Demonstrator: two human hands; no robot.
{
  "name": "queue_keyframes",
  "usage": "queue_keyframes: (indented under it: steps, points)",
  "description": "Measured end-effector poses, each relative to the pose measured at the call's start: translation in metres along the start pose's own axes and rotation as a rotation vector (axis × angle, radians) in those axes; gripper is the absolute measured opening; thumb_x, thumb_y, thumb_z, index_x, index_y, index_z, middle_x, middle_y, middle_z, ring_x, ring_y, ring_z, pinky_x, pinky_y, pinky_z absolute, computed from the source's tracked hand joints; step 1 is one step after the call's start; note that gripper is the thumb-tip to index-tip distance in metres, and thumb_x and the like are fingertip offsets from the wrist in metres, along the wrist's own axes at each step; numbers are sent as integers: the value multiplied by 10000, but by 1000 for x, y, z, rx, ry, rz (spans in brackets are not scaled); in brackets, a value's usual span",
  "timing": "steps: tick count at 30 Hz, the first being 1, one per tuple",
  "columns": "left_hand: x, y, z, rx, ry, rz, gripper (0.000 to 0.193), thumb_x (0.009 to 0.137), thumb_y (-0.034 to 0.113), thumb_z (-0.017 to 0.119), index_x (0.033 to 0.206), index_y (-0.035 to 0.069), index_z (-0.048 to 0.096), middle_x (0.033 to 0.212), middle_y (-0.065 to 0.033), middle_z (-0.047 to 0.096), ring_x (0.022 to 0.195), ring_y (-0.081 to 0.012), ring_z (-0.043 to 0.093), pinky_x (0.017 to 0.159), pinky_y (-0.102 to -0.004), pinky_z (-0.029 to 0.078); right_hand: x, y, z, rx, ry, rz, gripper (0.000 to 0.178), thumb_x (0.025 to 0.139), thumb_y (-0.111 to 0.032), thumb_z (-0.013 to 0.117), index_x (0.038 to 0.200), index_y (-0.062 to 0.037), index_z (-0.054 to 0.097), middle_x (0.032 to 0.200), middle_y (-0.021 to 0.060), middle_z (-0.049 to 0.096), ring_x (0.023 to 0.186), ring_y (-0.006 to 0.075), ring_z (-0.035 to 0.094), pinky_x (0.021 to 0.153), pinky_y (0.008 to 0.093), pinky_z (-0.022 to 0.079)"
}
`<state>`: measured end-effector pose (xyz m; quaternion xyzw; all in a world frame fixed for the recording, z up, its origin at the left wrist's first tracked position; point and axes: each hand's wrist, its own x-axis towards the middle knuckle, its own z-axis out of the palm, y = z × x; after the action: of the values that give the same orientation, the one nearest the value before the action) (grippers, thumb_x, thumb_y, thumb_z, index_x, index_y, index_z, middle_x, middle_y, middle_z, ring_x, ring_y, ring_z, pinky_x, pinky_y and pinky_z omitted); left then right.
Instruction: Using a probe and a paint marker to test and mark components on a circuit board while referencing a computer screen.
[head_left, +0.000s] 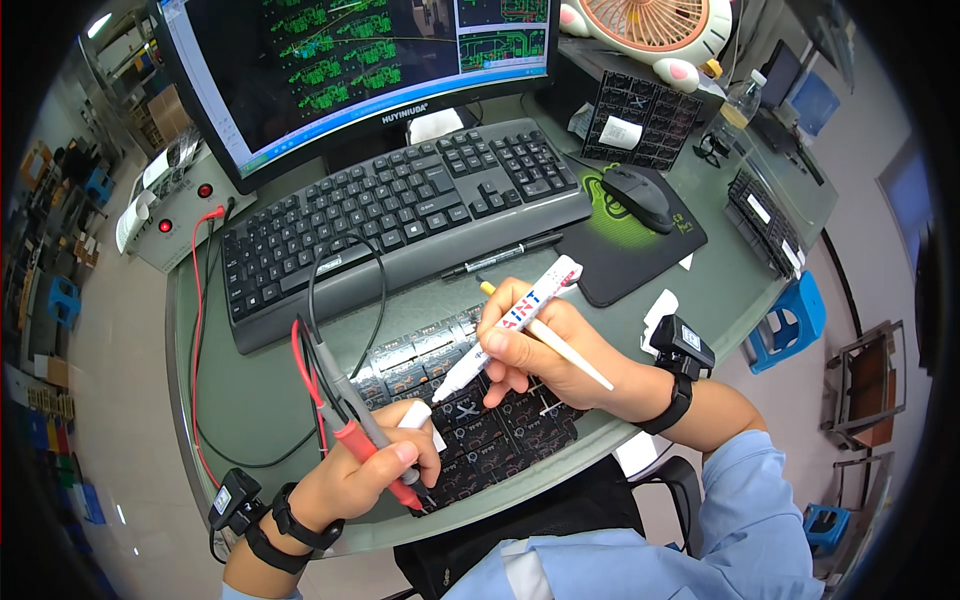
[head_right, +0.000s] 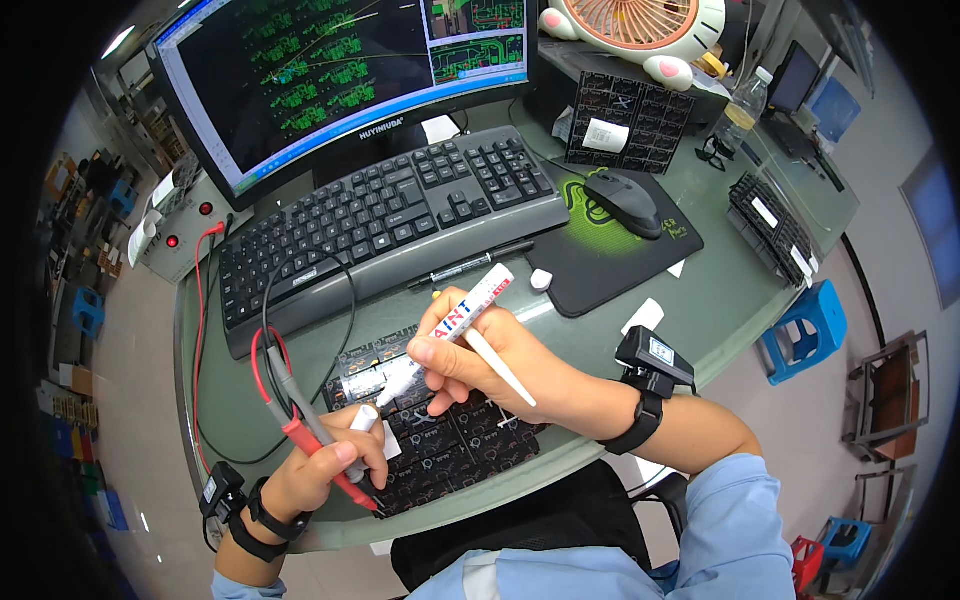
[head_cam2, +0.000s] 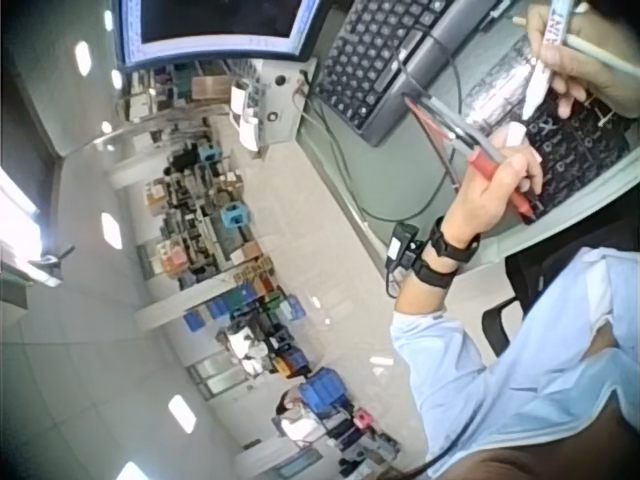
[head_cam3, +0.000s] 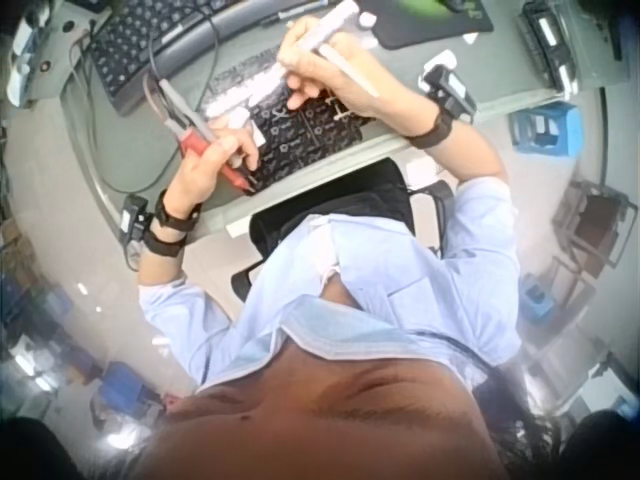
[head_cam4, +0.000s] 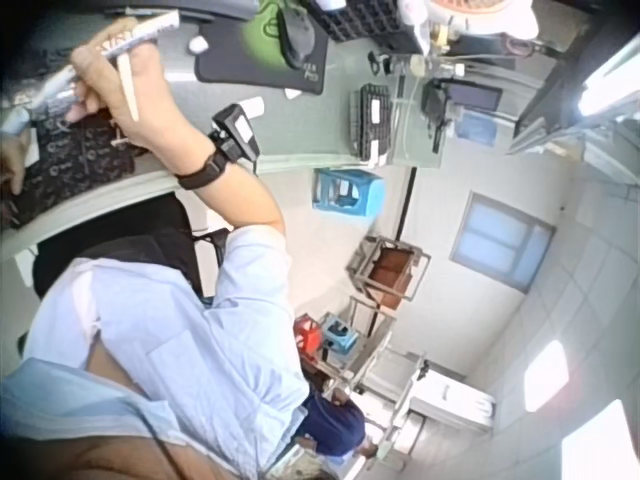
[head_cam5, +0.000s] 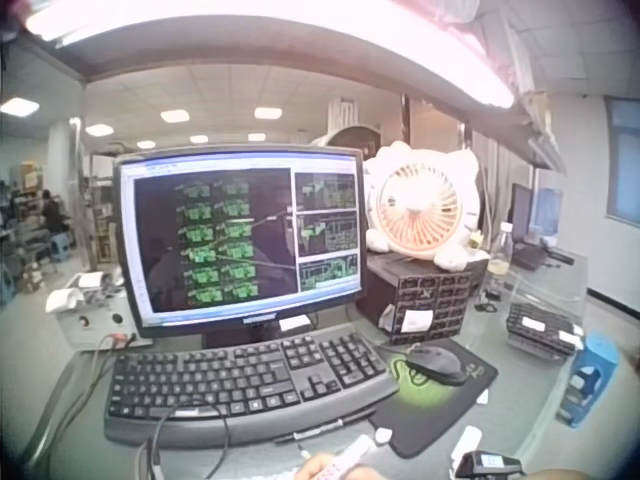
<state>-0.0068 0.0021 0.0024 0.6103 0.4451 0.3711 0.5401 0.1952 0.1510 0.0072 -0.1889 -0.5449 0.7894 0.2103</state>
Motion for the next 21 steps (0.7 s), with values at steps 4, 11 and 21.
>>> queue_keyframes:
  steps: [4, 11, 21]
  points:
    - [-1, -1, 0, -13, -6, 2, 493, 977, 368, 349, 746, 25, 617, 818, -81, 508, 765, -188, 480, 718, -314, 392, 3, -2, 3, -88, -77, 66, 252, 959, -255, 609, 963, -30, 494, 785, 62, 582, 617, 88, 606, 610, 227, 568]
    - [-3, -7, -1, -38, -11, 12, 468, 973, 356, 374, 760, 20, 621, 837, -77, 523, 777, -182, 497, 731, -318, 403, 10, -4, 8, -52, -151, 192, 240, 940, -207, 639, 1019, -11, 526, 826, 83, 631, 670, 125, 661, 602, 218, 568]
    - [-3, 0, 2, -101, 33, -53, 447, 975, 324, 389, 782, 2, 634, 856, -77, 589, 771, -165, 526, 735, -304, 422, 12, 2, 21, -160, -124, 64, 216, 928, -185, 659, 941, -16, 525, 733, 71, 625, 620, 119, 651, 557, 221, 553]
